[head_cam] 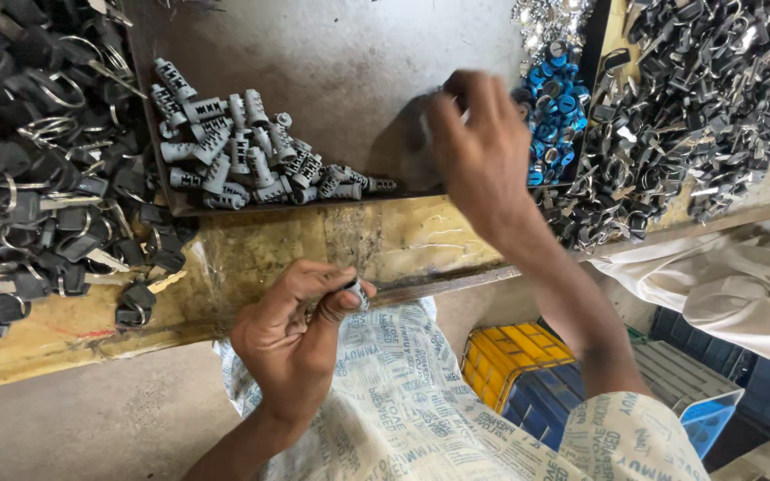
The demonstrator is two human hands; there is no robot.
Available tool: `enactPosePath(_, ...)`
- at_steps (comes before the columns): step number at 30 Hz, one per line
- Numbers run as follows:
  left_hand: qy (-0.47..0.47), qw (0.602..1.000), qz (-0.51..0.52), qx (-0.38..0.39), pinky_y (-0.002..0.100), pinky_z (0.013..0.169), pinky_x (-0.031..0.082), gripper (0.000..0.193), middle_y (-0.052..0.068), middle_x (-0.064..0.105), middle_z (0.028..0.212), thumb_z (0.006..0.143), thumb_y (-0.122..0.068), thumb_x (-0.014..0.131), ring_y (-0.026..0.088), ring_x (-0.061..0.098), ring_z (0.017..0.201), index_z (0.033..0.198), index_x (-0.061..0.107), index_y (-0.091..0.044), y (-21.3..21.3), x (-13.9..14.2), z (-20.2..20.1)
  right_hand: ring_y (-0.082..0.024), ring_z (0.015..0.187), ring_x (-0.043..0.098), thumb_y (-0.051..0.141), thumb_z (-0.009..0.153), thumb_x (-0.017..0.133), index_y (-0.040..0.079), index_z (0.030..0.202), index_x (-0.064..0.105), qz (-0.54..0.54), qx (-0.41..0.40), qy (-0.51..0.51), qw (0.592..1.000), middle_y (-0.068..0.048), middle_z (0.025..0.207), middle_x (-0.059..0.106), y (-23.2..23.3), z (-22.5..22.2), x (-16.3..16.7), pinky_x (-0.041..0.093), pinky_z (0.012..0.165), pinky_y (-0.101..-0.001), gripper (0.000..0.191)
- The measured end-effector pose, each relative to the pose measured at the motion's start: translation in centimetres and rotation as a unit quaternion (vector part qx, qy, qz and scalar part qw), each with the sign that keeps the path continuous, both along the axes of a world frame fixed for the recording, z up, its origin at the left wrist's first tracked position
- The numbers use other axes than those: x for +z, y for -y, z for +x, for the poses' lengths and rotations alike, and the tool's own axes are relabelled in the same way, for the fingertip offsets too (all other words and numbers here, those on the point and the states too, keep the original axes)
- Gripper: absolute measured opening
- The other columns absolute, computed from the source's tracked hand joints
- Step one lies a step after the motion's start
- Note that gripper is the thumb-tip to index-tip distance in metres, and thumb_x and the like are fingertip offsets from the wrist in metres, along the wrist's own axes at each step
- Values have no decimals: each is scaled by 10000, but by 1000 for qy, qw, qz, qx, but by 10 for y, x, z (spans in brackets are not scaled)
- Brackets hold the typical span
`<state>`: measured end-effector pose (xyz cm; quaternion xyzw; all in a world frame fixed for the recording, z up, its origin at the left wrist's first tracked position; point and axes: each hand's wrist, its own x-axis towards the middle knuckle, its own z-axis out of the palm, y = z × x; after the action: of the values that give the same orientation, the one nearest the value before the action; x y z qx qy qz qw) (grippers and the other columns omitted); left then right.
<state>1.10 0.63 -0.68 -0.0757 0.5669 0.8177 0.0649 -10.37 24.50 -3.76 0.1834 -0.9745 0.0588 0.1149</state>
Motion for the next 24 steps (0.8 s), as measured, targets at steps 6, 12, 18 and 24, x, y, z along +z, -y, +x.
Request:
enactPosePath(6, -4, 1000, -5, 7, 284, 780, 660, 82, 135, 740, 991, 954, 28, 723, 184, 770, 884, 1036, 712, 33, 1, -2, -1, -244, 991, 729, -83, 963, 685, 19, 1192, 715, -162, -32, 78, 983, -134, 1167, 706, 2, 17, 19, 611, 805, -365, 253)
enactPosePath(12, -8, 1000, -5, -7, 278, 763, 675, 48, 118, 766, 938, 970, 6, 726, 170, 787, 865, 1017, 721, 16, -4, -4, -3, -232, 793, 719, -26, 950, 737, -7, 1203, 723, -132, -31, 135, 981, -134, 997, 709, -2, 6, 19, 581, 632, -339, 254)
enactPosePath(18, 7, 1000, -6, -15, 264, 750, 655, 72, 122, 758, 929, 952, 29, 726, 169, 785, 875, 1024, 720, 29, -7, 0, -4, -250, 833, 683, -40, 973, 704, -23, 1160, 699, -100, 54, 99, 989, -137, 1003, 675, 10, 4, 24, 572, 670, -353, 188)
enactPosePath(24, -51, 997, -48, -13, 239, 712, 640, 99, 117, 753, 934, 944, 78, 719, 141, 743, 796, 1033, 737, 37, -6, 8, -12, -192, 711, 691, -26, 900, 746, 1, 989, 682, -323, 126, 162, 924, -141, 910, 725, 38, 85, 65, 547, 569, -307, 113)
